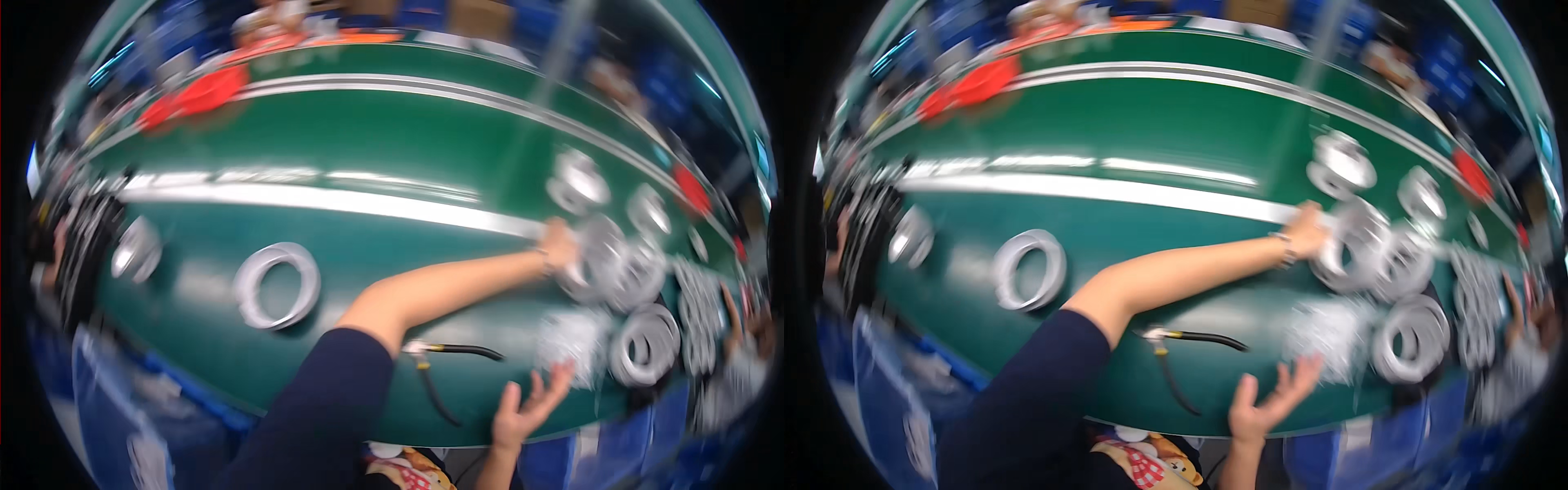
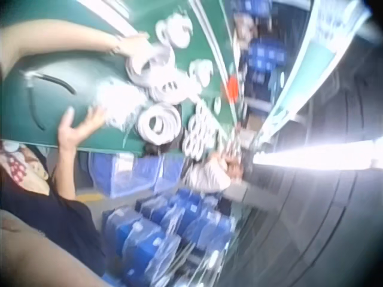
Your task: The recorder is assembling security camera housings and internal components on a production line.
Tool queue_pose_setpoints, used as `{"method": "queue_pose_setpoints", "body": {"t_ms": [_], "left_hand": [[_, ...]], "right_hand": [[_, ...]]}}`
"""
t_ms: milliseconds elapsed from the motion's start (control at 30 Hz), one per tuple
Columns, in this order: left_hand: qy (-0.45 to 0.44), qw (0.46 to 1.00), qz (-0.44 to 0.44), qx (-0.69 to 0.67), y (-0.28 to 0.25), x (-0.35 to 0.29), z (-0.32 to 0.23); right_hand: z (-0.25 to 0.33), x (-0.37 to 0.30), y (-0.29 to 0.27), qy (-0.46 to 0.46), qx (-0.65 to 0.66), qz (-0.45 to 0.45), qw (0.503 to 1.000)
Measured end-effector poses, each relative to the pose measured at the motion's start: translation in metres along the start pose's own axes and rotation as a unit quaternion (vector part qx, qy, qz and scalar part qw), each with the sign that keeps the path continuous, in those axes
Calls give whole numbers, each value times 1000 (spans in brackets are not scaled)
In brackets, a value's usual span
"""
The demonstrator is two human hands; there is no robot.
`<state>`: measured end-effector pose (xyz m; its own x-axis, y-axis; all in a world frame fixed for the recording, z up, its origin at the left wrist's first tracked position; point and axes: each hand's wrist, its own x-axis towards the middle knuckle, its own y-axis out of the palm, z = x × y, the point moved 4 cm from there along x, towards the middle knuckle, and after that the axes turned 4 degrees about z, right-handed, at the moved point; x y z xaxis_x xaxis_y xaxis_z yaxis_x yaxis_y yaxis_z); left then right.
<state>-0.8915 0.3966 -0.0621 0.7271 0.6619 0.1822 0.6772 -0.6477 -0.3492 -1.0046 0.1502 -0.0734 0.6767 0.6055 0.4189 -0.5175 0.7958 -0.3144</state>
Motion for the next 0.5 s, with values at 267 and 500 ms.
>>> {"method": "queue_pose_setpoints", "body": {"t_ms": [267,500], "left_hand": [[144,957,-31,252,-283,-243,-87],[-557,411,-253,676,-447,-645,-193]], "right_hand": [[12,-4,-4,-152,-13,27,988],[32,-1,-6,-301,-97,-26,948]]}}
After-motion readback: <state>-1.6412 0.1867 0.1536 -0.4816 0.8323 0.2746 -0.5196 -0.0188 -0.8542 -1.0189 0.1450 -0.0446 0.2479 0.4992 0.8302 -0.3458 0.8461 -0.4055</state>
